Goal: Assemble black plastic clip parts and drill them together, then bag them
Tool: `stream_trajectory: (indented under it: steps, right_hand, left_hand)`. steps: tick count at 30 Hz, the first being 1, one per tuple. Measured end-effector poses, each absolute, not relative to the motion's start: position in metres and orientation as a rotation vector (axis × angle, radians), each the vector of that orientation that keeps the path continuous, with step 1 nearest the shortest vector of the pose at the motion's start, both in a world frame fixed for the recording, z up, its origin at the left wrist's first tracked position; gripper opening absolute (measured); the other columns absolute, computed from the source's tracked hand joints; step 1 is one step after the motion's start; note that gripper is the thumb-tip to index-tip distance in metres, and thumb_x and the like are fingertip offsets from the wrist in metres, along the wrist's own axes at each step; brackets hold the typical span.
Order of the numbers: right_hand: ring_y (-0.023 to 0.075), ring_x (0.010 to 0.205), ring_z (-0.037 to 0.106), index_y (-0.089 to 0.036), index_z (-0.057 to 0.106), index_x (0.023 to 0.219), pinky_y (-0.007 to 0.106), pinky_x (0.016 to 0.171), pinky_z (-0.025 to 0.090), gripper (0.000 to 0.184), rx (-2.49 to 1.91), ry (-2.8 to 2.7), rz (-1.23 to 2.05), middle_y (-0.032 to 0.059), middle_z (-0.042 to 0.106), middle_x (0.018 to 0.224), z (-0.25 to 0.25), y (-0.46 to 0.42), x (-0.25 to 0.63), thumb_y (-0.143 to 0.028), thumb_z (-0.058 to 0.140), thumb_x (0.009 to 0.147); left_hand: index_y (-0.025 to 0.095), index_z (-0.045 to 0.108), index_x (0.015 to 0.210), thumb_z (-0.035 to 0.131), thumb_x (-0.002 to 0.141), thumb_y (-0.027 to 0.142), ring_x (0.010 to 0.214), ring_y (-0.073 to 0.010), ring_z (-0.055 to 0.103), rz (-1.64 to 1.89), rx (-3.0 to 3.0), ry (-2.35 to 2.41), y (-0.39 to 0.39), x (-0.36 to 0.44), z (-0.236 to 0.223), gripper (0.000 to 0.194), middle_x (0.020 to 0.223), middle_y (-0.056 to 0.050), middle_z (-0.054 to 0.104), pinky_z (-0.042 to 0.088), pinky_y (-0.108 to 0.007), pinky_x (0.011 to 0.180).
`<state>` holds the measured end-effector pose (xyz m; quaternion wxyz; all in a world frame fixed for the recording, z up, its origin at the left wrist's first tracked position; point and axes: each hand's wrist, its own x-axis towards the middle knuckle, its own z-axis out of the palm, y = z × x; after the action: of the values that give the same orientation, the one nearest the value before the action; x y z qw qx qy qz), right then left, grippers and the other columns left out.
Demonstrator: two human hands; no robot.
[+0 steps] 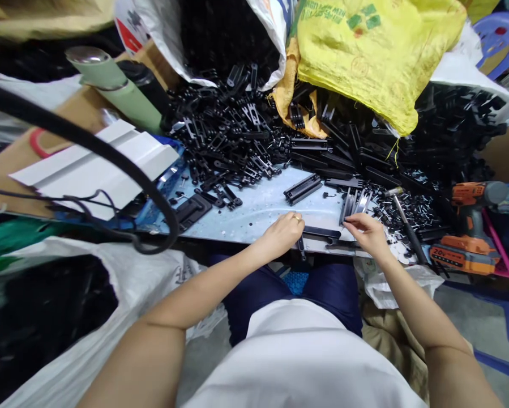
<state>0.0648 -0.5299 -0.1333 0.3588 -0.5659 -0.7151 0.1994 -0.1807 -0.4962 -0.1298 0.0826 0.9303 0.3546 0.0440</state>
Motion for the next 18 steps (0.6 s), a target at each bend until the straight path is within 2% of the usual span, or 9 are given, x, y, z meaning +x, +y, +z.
stream_trajectory:
  steps: [3,7,9,12,18]
  right_hand:
    - [0.0141,0.070,0.061,-0.019,0.063,0.079,0.026,0.058,0.053,0.016,-1.420,-1.903,0.469,0.0048,0.064,0.077,-0.139,-0.536,0.058,-0.032,0.053,0.083]
    - [0.0151,0.074,0.062,-0.020,0.064,0.078,0.030,0.067,0.053,0.018,-1.414,-1.995,0.332,0.0060,0.065,0.080,-0.145,-0.542,0.058,-0.030,0.050,0.086]
    - [0.0149,0.074,0.062,-0.020,0.064,0.080,0.029,0.068,0.053,0.018,-1.395,-2.012,0.294,0.0059,0.066,0.080,-0.148,-0.546,0.059,-0.029,0.050,0.086]
    - [0.0151,0.075,0.063,-0.020,0.065,0.081,0.029,0.068,0.053,0.017,-1.382,-1.979,0.232,0.0061,0.067,0.081,-0.151,-0.550,0.058,-0.027,0.050,0.086]
    - [0.0158,0.078,0.064,-0.022,0.067,0.086,0.030,0.071,0.055,0.018,-1.394,-1.976,0.239,0.0057,0.067,0.083,-0.161,-0.552,0.060,-0.027,0.049,0.087]
  left_hand:
    - [0.010,0.057,0.085,0.035,0.077,-0.005,0.085,-0.0224,0.053,0.099,2.787,1.068,-0.496,-0.175,-0.130,0.027,0.085,-0.012,0.056,0.047,-0.032,0.073]
    - [0.012,0.057,0.086,0.038,0.081,0.000,0.086,-0.0211,0.055,0.137,2.714,1.088,-0.496,-0.173,-0.145,0.023,0.087,-0.010,0.057,0.048,-0.032,0.075]
    - [0.012,0.055,0.098,0.043,0.084,0.009,0.088,-0.0219,0.055,0.279,2.642,1.180,-0.499,-0.175,-0.155,0.019,0.093,-0.011,0.058,0.048,-0.034,0.077]
    - [0.011,0.048,0.113,0.046,0.087,0.025,0.091,-0.0242,0.055,0.588,2.545,1.305,-0.507,-0.180,-0.169,0.029,0.101,-0.014,0.059,0.048,-0.039,0.080]
    - [0.017,0.052,0.105,0.041,0.090,0.029,0.089,-0.0229,0.056,0.901,2.410,1.388,-0.526,-0.184,-0.189,0.022,0.094,-0.010,0.061,0.048,-0.040,0.080]
